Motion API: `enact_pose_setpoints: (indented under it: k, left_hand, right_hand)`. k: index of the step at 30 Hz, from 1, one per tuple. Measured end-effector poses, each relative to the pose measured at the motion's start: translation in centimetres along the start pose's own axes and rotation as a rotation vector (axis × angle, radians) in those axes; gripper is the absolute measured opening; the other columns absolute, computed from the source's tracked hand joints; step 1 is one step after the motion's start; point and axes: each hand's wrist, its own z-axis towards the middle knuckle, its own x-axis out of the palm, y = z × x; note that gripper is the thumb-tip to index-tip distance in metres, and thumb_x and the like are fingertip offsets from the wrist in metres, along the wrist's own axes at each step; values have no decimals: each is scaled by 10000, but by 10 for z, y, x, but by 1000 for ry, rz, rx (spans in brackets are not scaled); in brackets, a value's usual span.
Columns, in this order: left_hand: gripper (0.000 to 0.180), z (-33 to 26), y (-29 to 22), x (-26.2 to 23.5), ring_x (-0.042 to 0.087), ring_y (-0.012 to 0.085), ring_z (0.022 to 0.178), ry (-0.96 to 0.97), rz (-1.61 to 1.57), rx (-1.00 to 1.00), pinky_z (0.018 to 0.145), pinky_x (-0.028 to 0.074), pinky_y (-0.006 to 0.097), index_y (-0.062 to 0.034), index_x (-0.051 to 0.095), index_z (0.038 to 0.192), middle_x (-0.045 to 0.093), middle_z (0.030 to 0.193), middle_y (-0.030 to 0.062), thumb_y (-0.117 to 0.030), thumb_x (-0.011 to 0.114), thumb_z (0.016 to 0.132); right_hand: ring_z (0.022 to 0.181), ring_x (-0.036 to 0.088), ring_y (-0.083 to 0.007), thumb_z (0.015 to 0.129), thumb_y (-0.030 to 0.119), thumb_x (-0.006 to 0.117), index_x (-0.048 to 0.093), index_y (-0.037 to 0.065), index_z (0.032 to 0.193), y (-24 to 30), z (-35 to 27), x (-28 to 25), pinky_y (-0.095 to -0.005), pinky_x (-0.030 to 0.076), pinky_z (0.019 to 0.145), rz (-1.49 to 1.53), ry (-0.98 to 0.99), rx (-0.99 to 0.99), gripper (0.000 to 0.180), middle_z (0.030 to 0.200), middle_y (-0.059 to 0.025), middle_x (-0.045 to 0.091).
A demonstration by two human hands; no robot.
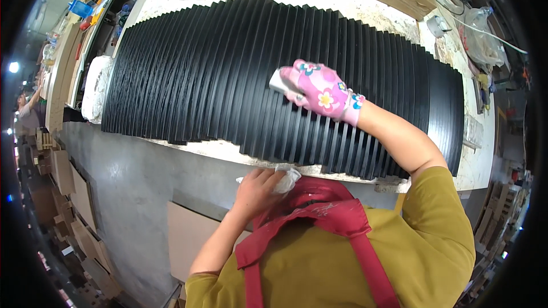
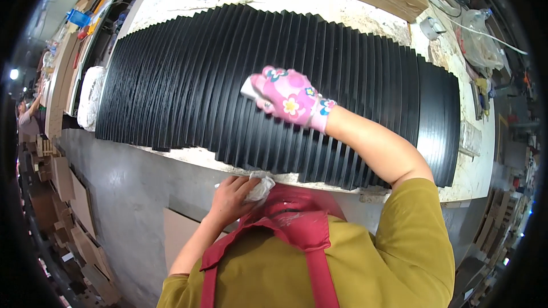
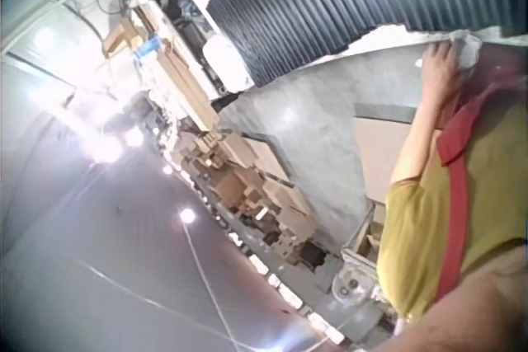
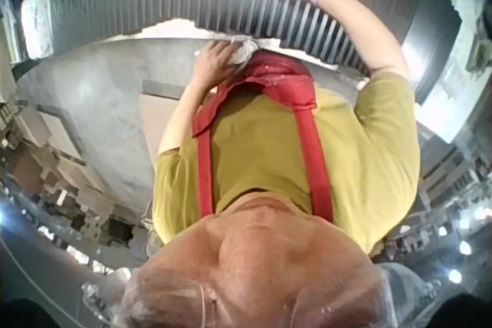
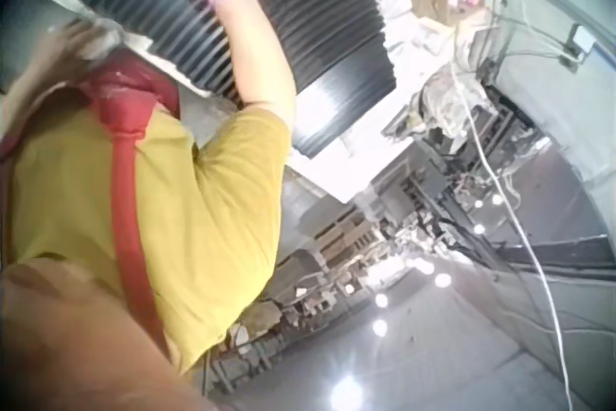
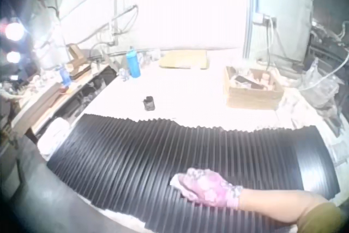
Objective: The person applies a liquid from a container to a sponge and wipes it across a long, black, corrugated shutter panel, then continues cleaning the surface with a cloth.
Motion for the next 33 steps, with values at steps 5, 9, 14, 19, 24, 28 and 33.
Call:
enact_pose_setpoints:
  k: [5, 9, 14, 19, 24, 28, 33]
  left_hand:
    - [536, 15, -6, -6, 622, 308, 955, 96, -36, 23, 815, 527, 409, -130, 645, 1192, 669, 1066, 56, -216, 814, 691]
    - [504, 22, 1, -6, 629, 307, 918, 105, -79, 80, 785, 533, 400, -116, 650, 1175, 679, 1037, 64, -254, 820, 721]
    - [498, 27, 8, -8, 632, 310, 888, 114, -175, 96, 786, 532, 403, -105, 658, 1179, 689, 1017, 75, -239, 813, 726]
    - [514, 31, 20, -6, 645, 330, 944, 202, -251, 87, 827, 529, 407, -95, 661, 1208, 699, 1101, 102, -246, 807, 739]
    - [489, 31, 25, -3, 657, 319, 957, 155, -269, 133, 828, 537, 405, -98, 671, 1185, 702, 1075, 101, -208, 817, 731]
    - [484, 32, 26, -4, 657, 315, 965, 169, -295, 124, 826, 538, 404, -99, 667, 1189, 699, 1067, 103, -189, 812, 735]
    - [504, 30, 32, 0, 653, 322, 968, 164, -304, 113, 828, 532, 409, -105, 666, 1189, 689, 1080, 102, -162, 808, 709]
  right_hand:
    - [973, 695, -330, 979, 364, 574, 575, 40, 1268, -113, 43, -43, -390, 565, 862, 40, -145, 615, 435, 1141, -239, 672]
    - [878, 674, -325, 921, 320, 624, 553, 38, 1127, -88, 40, -5, -413, 575, 778, -158, -140, 271, 357, 989, -169, 646]
    - [904, 687, -327, 959, 344, 595, 571, 65, 1268, -102, 41, -25, -395, 562, 850, 59, -97, 369, 417, 967, -158, 658]
    - [696, 677, -210, 972, 280, 570, 596, 21, 1007, -130, 64, 2, -343, 568, 673, -190, -213, 414, 263, 809, -126, 675]
    - [932, 686, -309, 954, 347, 597, 600, 49, 1168, -95, 65, -13, -407, 564, 820, 33, -156, 328, 366, 994, -185, 666]
    - [820, 699, -329, 982, 290, 544, 609, -15, 1057, -121, 96, -13, -415, 561, 755, -47, -173, 573, 320, 859, -218, 684]
    - [738, 686, -167, 994, 355, 516, 609, 66, 1138, -84, 77, 17, -287, 575, 633, 12, -137, 194, 335, 943, -116, 689]
